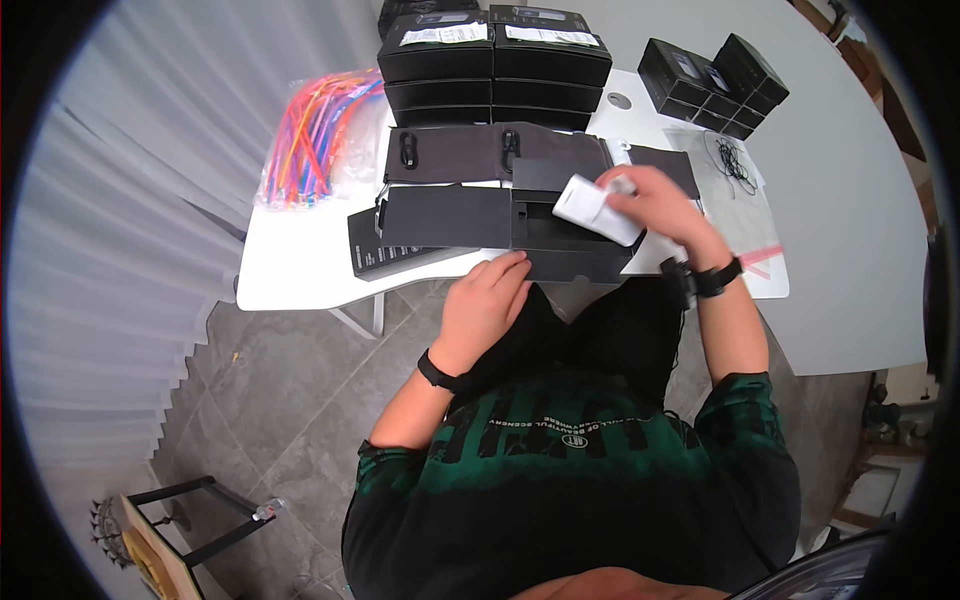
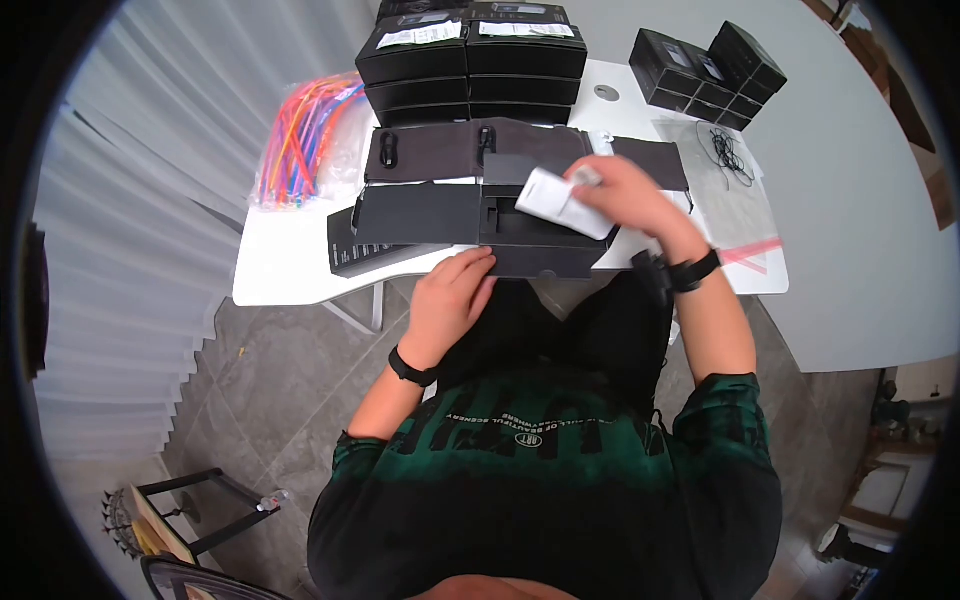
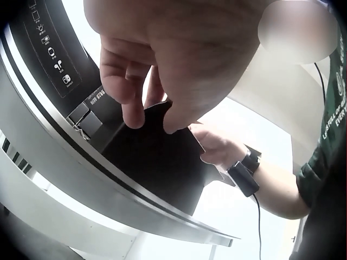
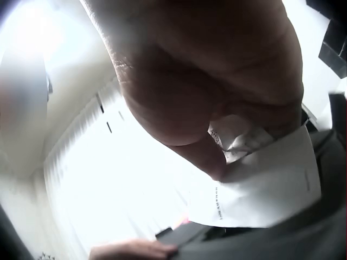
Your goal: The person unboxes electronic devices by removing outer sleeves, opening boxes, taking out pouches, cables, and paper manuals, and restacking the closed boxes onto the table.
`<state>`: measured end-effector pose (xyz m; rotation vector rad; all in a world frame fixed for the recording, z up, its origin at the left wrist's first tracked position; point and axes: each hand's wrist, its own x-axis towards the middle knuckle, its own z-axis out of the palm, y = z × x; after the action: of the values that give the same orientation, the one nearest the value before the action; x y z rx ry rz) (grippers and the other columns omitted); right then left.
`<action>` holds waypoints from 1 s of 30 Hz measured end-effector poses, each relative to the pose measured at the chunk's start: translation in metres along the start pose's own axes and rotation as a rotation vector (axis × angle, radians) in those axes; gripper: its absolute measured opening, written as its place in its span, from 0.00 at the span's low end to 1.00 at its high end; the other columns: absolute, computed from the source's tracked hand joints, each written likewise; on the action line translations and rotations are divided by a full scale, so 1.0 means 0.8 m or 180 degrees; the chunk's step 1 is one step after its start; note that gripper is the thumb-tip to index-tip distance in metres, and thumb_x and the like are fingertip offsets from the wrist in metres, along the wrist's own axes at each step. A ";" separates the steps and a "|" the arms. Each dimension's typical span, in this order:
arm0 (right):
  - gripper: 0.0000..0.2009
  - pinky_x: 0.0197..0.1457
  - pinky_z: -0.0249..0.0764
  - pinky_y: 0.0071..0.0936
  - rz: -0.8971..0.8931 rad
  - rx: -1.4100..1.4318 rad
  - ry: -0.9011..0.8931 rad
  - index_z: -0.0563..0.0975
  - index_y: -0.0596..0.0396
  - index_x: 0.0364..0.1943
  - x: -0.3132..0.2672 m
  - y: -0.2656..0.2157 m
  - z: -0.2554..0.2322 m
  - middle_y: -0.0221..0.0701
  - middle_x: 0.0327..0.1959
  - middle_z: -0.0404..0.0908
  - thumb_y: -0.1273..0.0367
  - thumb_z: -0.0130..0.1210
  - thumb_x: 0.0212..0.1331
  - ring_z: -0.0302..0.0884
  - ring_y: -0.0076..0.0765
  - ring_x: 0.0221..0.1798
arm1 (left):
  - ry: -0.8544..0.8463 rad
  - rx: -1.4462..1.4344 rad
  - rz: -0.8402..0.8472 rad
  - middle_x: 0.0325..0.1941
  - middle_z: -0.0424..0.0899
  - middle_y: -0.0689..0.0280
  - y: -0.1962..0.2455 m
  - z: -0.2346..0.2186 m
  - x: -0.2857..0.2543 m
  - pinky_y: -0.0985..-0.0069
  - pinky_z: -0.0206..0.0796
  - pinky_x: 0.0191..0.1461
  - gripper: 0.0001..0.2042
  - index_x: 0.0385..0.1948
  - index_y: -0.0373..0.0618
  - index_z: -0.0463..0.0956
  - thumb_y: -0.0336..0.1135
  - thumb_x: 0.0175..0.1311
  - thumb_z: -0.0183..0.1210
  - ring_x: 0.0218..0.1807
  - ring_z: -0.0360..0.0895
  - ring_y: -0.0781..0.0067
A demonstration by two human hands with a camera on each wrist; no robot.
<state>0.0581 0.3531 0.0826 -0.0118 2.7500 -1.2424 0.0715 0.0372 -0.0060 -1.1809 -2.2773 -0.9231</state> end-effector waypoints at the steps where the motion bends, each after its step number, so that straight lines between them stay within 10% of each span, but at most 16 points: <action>1: 0.12 0.49 0.75 0.24 -0.0132 0.0933 0.0141 0.82 0.54 0.51 -0.006 0.008 -0.015 0.26 0.45 0.85 0.70 0.61 0.66 0.80 0.21 0.46 | 0.0121 -0.0092 -0.0053 0.52 0.84 0.64 -0.001 -0.002 0.002 0.68 0.79 0.45 0.12 0.45 0.42 0.82 0.30 0.59 0.67 0.44 0.83 0.63; 5: 0.13 0.51 0.78 0.27 0.0437 0.2818 0.0509 0.79 0.57 0.54 -0.024 0.043 -0.068 0.30 0.47 0.85 0.74 0.57 0.67 0.83 0.26 0.47 | 0.0278 -0.0251 -0.0162 0.43 0.85 0.63 0.001 -0.010 0.016 0.66 0.77 0.44 0.08 0.40 0.41 0.83 0.30 0.60 0.68 0.42 0.83 0.60; 15: 0.17 0.75 0.71 0.40 0.0156 0.3590 -0.0121 0.72 0.73 0.57 0.017 0.082 -0.022 0.53 0.60 0.79 0.80 0.44 0.66 0.78 0.52 0.67 | -0.0297 0.0122 -0.0019 0.37 0.84 0.62 -0.012 -0.014 0.085 0.63 0.73 0.49 0.12 0.43 0.41 0.82 0.31 0.59 0.69 0.43 0.80 0.56; 20: 0.18 0.70 0.73 0.36 -0.0076 0.3194 -0.0335 0.72 0.69 0.60 0.018 0.093 -0.009 0.50 0.56 0.82 0.77 0.44 0.67 0.81 0.45 0.61 | -0.0275 0.0517 -0.0055 0.76 0.65 0.55 -0.005 -0.010 0.116 0.49 0.58 0.73 0.42 0.74 0.55 0.65 0.32 0.53 0.73 0.74 0.64 0.45; 25: 0.19 0.72 0.71 0.34 -0.0006 0.3440 -0.0004 0.71 0.69 0.60 0.003 0.098 -0.002 0.51 0.57 0.82 0.76 0.44 0.66 0.81 0.43 0.62 | -0.0755 0.0560 0.0244 0.68 0.76 0.62 -0.023 0.002 0.113 0.57 0.63 0.67 0.27 0.62 0.53 0.79 0.32 0.56 0.72 0.66 0.72 0.53; 30: 0.11 0.72 0.67 0.33 -0.0587 0.1117 -0.0263 0.74 0.58 0.45 -0.020 0.081 0.011 0.39 0.62 0.83 0.76 0.46 0.60 0.78 0.41 0.65 | -0.0841 0.0535 0.0128 0.55 0.84 0.70 -0.017 0.018 0.096 0.61 0.64 0.60 0.13 0.47 0.51 0.87 0.31 0.60 0.68 0.58 0.75 0.62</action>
<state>0.0778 0.3898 0.0301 -0.2818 2.4701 -1.7137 0.0169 0.0844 0.0265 -1.3339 -2.4687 -0.5753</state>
